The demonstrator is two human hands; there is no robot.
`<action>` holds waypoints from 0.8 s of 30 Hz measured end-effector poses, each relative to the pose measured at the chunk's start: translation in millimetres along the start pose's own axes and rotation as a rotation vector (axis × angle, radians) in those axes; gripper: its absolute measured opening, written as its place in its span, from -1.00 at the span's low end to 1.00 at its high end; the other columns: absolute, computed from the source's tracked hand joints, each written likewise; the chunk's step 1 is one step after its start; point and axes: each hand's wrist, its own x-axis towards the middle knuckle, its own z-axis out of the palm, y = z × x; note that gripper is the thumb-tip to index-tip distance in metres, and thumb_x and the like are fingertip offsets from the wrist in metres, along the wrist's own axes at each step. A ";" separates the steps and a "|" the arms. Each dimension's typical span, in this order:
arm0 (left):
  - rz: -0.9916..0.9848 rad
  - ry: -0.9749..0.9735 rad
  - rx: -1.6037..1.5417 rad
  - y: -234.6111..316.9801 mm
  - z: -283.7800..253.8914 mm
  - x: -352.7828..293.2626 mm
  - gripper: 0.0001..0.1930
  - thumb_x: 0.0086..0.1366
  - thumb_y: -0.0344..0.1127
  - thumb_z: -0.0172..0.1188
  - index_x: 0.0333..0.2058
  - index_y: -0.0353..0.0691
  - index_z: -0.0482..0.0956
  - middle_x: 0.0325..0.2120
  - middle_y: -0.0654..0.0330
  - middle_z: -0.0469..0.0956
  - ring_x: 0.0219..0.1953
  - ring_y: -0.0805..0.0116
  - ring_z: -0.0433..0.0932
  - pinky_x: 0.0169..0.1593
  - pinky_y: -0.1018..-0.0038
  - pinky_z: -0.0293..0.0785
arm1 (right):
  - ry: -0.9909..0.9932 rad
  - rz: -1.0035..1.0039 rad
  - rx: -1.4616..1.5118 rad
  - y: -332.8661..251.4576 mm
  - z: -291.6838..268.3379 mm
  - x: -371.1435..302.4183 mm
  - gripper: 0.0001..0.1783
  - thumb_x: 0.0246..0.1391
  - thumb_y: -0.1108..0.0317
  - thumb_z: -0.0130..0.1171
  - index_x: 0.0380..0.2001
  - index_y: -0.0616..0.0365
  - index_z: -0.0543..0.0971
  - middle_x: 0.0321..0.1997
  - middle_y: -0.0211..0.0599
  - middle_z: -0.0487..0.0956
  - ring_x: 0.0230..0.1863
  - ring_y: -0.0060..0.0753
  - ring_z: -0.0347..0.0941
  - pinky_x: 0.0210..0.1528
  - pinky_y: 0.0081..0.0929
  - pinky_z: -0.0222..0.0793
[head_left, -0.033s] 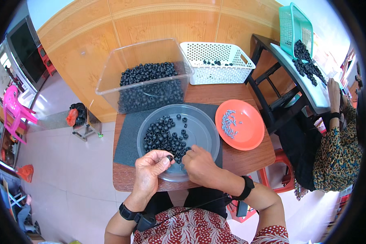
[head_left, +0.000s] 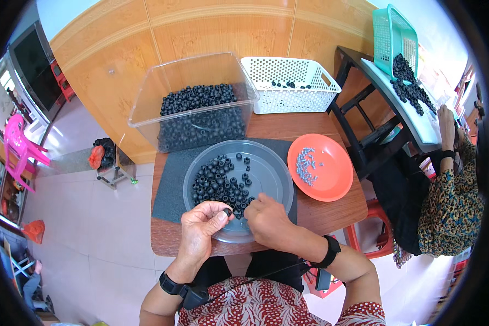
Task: Sorting and inspecting small black plastic components at a workbench.
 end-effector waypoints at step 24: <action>-0.177 -0.043 -0.307 -8.7 22.7 -3.8 -0.87 0.20 -0.47 0.13 -0.28 -0.39 0.53 -0.41 0.18 0.55 -0.43 0.46 0.45 -0.28 0.57 0.38 | 0.666 0.085 0.615 -23.9 -12.5 -2.2 -0.87 -0.15 0.54 0.23 -0.43 0.18 0.55 -0.35 -0.32 0.53 -0.33 -0.36 0.36 -0.28 -0.49 0.28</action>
